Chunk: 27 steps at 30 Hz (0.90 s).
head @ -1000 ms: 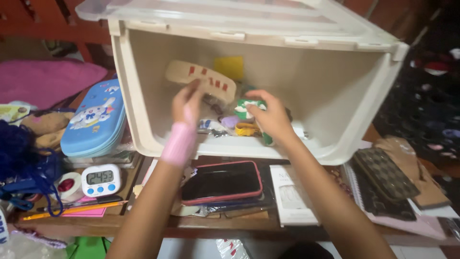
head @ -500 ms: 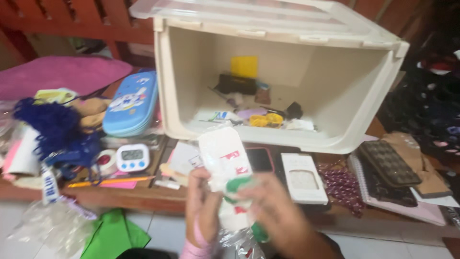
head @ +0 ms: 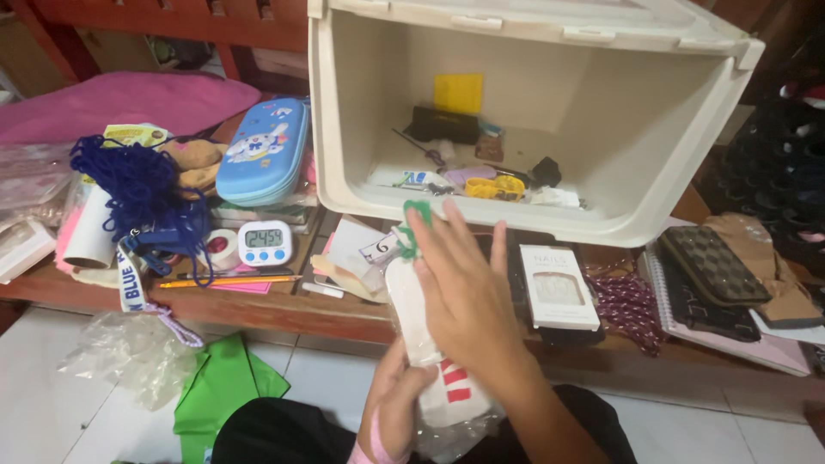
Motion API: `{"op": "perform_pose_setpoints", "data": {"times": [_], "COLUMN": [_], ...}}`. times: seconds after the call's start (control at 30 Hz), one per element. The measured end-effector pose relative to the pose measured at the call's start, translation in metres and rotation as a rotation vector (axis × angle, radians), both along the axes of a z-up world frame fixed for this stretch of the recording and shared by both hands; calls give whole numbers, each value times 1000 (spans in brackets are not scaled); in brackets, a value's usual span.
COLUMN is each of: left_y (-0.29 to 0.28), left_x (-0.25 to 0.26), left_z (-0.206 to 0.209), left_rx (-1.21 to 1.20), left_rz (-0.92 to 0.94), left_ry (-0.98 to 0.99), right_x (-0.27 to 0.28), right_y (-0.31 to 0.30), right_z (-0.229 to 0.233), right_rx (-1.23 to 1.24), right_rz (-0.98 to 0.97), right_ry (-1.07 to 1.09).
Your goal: The person takes items out of a plastic bin, handles a phone, wipes a small package, and then places various objects back into the container.
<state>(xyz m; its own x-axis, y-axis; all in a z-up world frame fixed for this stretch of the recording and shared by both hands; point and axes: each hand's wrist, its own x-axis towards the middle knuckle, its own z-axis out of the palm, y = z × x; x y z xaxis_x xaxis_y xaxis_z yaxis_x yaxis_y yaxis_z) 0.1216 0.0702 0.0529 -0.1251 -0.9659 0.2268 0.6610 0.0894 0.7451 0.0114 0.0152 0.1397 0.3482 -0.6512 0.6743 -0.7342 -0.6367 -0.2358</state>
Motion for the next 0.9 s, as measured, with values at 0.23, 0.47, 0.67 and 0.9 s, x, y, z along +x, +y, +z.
{"op": "perform_pose_setpoints", "data": {"times": [0.23, 0.47, 0.67, 0.9], "left_y": [-2, 20, 6, 24], "left_x": [17, -17, 20, 10], "left_z": [-7, -9, 16, 28], "left_rx": [95, -74, -26, 163], "left_rz": [86, -138, 416, -229], "left_ry": [289, 355, -600, -189], "right_x": [14, -20, -63, -44], "right_y": [73, 32, 49, 28], "right_z": [-107, -64, -92, -92], "right_rx": [58, 382, 314, 848], "right_rz": [20, 373, 192, 182], "right_ry": [101, -541, -338, -1481]}}
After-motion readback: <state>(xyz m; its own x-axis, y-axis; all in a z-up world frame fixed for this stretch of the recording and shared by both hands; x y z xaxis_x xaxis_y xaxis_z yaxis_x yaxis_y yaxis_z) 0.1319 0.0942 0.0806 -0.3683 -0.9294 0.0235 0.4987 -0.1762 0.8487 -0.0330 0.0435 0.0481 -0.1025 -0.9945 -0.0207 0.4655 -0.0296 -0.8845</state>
